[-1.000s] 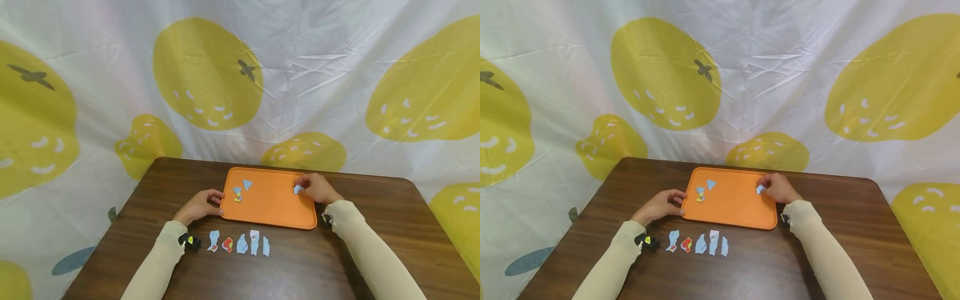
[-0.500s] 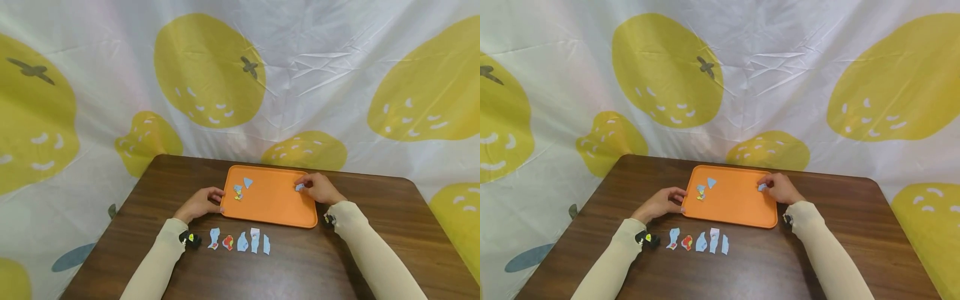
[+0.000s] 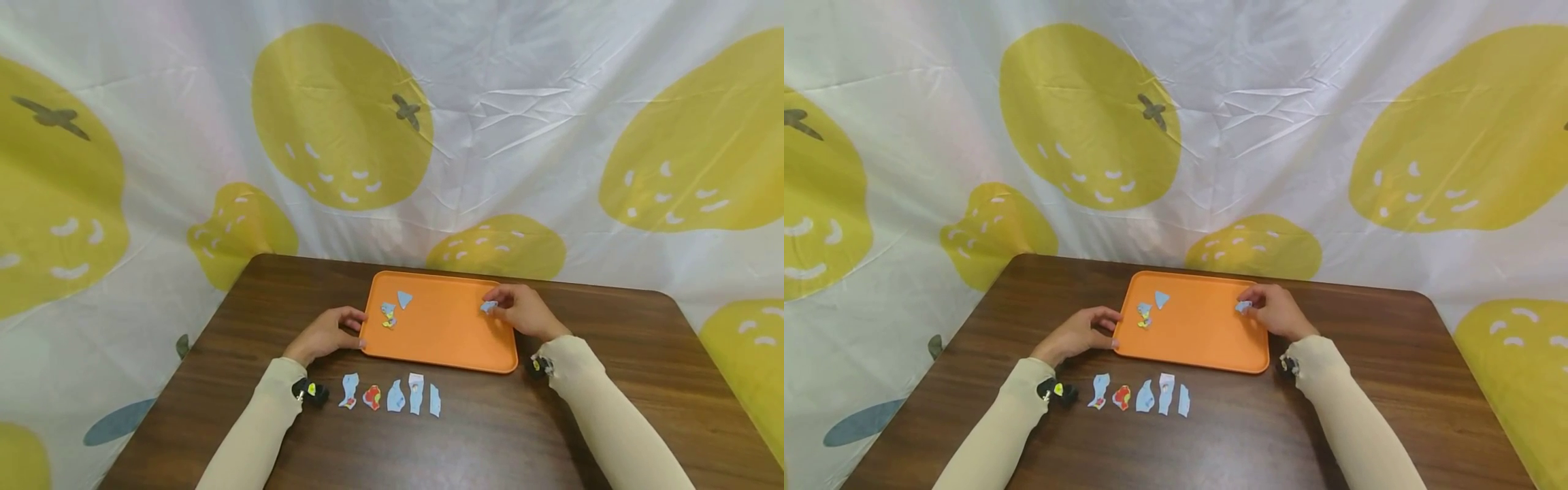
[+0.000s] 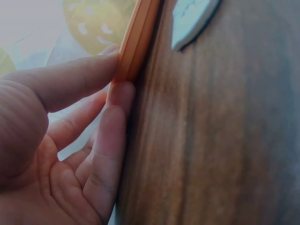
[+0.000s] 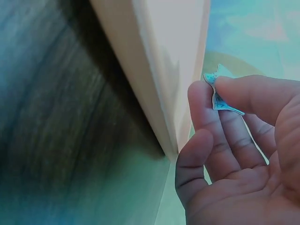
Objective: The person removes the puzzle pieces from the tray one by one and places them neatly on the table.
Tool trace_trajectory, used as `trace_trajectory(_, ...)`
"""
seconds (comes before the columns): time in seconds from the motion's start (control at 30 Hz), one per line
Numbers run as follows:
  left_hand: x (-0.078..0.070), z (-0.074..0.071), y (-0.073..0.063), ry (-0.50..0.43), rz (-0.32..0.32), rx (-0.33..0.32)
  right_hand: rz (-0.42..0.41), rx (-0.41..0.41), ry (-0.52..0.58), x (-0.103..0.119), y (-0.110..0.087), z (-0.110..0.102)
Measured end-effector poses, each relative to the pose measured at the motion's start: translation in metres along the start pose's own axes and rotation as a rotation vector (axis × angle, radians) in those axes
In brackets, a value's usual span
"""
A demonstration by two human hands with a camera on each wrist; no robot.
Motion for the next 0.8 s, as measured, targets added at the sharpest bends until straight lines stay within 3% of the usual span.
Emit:
trace_trajectory(0.57, -0.001, 0.001, 0.0, -0.003, 0.001, -0.002, 0.016, 0.001, 0.086, 0.019, -0.02, -0.002)
trace_trajectory(0.8, 0.0, 0.001, 0.0, -0.01, 0.002, 0.0, 0.013, 0.01, 0.174, 0.032, -0.028, 0.001)
Point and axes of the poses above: each hand's wrist, its own y-axis towards the middle knuckle, its own z-axis out of the palm, x = y × z, the point moved 3 cm from there along y, towards the middle knuckle, and after that the axes turned 4 degrees about -y, right-handed, at the moved point
